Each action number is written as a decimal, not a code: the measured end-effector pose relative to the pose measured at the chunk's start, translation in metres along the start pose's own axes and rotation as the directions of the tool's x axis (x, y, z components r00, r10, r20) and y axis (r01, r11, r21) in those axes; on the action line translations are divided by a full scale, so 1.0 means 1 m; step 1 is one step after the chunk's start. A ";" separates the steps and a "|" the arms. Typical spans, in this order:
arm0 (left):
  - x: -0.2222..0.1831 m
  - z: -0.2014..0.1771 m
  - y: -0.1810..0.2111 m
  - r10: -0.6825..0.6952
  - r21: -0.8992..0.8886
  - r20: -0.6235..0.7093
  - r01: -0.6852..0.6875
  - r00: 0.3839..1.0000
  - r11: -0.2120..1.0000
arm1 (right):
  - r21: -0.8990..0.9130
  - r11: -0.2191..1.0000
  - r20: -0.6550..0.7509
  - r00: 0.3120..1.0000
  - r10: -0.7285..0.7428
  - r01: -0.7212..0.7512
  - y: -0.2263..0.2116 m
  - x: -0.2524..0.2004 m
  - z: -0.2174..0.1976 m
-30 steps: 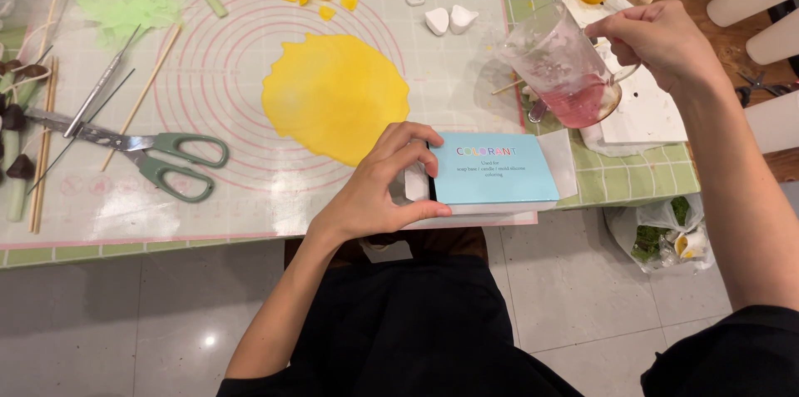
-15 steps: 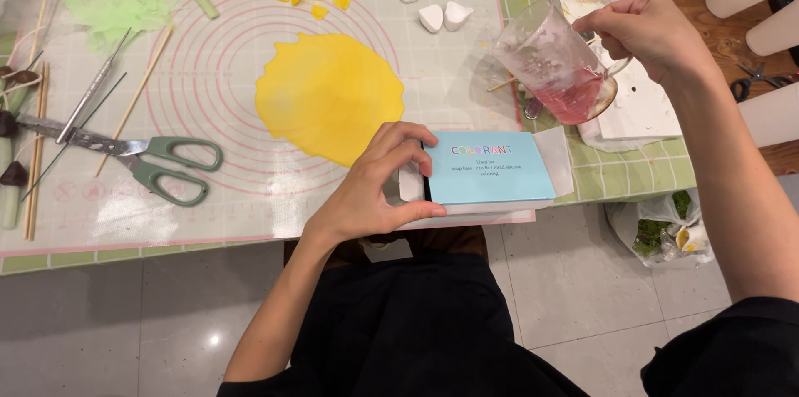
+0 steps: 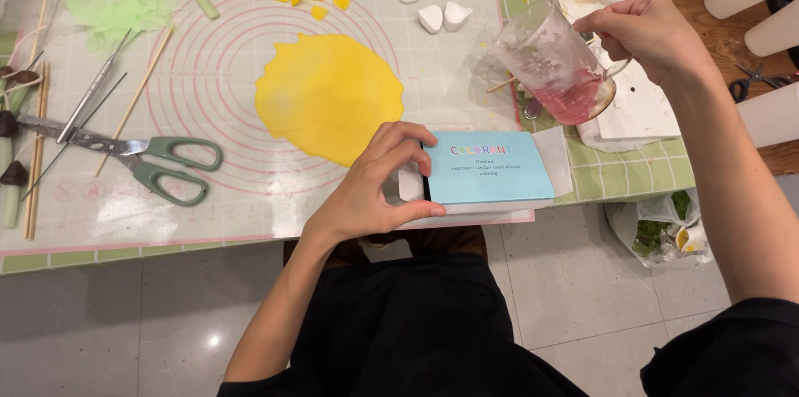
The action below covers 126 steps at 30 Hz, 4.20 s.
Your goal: Adding liquid colorant to a pitcher of melted wax and stirring it.
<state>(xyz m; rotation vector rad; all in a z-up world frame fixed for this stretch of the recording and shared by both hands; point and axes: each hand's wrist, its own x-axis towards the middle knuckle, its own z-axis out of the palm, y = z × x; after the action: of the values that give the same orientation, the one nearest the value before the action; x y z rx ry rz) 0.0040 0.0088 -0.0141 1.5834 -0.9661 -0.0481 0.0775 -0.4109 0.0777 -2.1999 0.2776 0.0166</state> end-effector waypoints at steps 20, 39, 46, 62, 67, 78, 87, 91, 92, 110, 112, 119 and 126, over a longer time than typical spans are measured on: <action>0.000 0.000 0.000 -0.006 -0.017 0.000 0.006 1.000 1.000 | 0.420 0.906 0.037 0.997 -0.072 0.050 0.017 -0.013 -0.022; 0.004 -0.001 0.004 -0.012 0.026 0.029 0.011 1.000 1.000 | 0.748 0.538 -0.520 0.847 0.110 0.389 0.173 -0.035 -0.113; 0.005 -0.002 0.009 -0.051 0.048 0.040 0.049 0.998 0.998 | 0.738 0.449 -0.615 0.775 0.141 0.504 0.213 -0.022 -0.080; 0.021 -0.017 0.042 -0.002 0.228 0.078 -0.016 0.997 0.974 | 0.399 0.707 -0.736 0.664 -0.133 0.584 0.218 -0.046 -0.064; 0.032 -0.022 0.041 0.011 0.297 0.044 -0.023 0.999 0.955 | -0.054 0.767 -0.929 0.248 -0.273 0.640 0.212 -0.072 -0.065; 0.080 -0.009 0.016 -0.123 0.083 -0.278 0.152 0.953 0.985 | -0.242 0.588 0.111 0.624 -0.773 0.772 -0.041 -0.169 0.056; 0.075 -0.010 0.015 -0.135 0.022 -0.263 0.146 0.955 0.989 | -0.346 0.494 0.581 0.595 -0.555 0.798 -0.080 -0.157 0.094; 0.068 -0.016 0.013 -0.045 0.039 -0.166 0.052 0.985 0.998 | -0.331 0.548 0.538 0.631 -0.559 0.768 -0.065 -0.163 0.098; 0.066 -0.020 0.020 -0.040 0.037 -0.162 0.046 0.986 0.998 | -0.337 0.549 0.533 0.635 -0.558 0.765 -0.061 -0.166 0.103; 0.069 -0.030 0.023 -0.112 0.054 0.024 0.111 0.993 0.992 | -0.217 0.508 0.607 0.522 -0.599 0.834 -0.083 -0.157 0.139; 0.073 -0.029 0.025 -0.126 0.046 -0.008 0.127 0.992 0.991 | -0.215 0.475 0.611 0.497 -0.616 0.853 -0.087 -0.152 0.144; 0.075 -0.029 0.019 -0.144 0.019 -0.004 0.144 0.990 0.989 | -0.158 0.585 0.558 0.560 -0.612 0.796 -0.076 -0.139 0.144; 0.077 -0.026 0.008 -0.108 -0.027 -0.025 0.108 0.994 0.994 | -0.043 0.872 0.410 0.805 -0.429 0.487 -0.070 -0.130 0.115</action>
<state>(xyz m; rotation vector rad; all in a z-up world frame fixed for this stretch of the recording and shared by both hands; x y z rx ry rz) 0.0636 -0.0156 0.0358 1.6081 -0.8554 -0.1138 -0.0247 -0.2542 0.0783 -2.2954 -0.5037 0.2103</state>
